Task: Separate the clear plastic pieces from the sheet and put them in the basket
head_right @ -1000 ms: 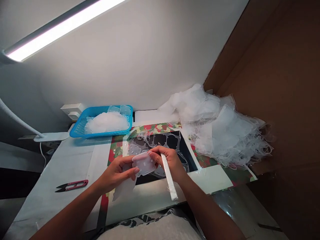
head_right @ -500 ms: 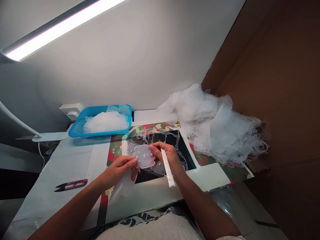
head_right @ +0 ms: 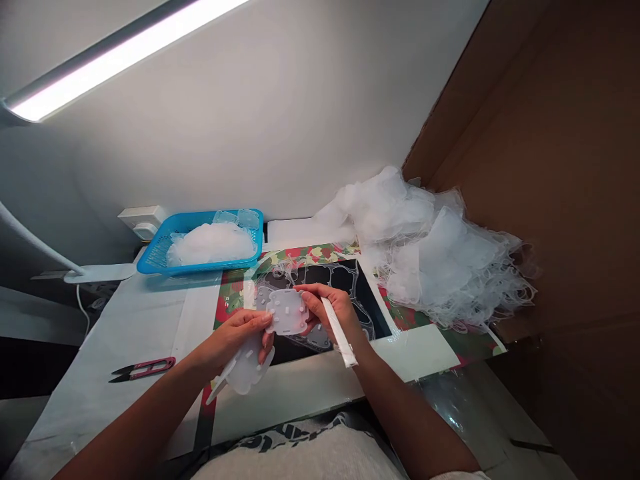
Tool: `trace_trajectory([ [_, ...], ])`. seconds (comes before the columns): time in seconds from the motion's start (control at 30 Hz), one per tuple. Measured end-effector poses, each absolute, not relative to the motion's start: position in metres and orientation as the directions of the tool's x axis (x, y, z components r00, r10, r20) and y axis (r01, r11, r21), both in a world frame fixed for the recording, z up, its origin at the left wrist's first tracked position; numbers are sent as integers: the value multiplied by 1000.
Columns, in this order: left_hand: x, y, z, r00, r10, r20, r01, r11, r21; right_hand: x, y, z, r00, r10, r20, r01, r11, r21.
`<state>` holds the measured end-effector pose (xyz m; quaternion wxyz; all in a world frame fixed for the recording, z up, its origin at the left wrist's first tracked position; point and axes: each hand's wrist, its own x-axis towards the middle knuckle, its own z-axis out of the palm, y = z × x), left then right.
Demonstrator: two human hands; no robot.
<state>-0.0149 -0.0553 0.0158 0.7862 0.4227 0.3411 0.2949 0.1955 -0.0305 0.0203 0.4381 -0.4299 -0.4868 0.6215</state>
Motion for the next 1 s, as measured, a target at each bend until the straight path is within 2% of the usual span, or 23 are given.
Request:
trace_trajectory([
  [0.17,-13,-56,22,550,788,-277,-141,415,899,195,-31,23,-211,970,-120,-160,-155,-975],
  [0.33,-6,-56,22,311,937,-156,-124,203,971,182,-40,14,-70,994,-78,-321,-97,-942],
  [0.43,-6,-62,18,131,974,-183,-169,204,964,171,-52,5,-218,975,-37,-287,-100,-953],
  [0.53,-16,-77,17,-29,987,-157,-176,150,973,165,-58,4,-496,868,-41,-59,-81,-995],
  [0.63,-32,-95,21,-12,998,-69,-19,68,997,162,-54,14,-610,791,-46,68,-5,-998],
  [0.77,-55,-119,30,17,999,-32,138,30,990,146,-38,29,-703,711,-28,57,17,-998],
  [0.83,-67,-131,32,-13,999,-52,68,52,996,129,-28,27,-751,661,-12,26,12,-1000],
  [0.9,-79,-145,31,-82,993,-86,-98,78,992,104,-18,17,-764,644,34,40,101,-994],
  [1.0,-92,-168,26,-297,942,-160,-301,67,951,52,-7,-3,-823,553,132,156,443,-883],
])
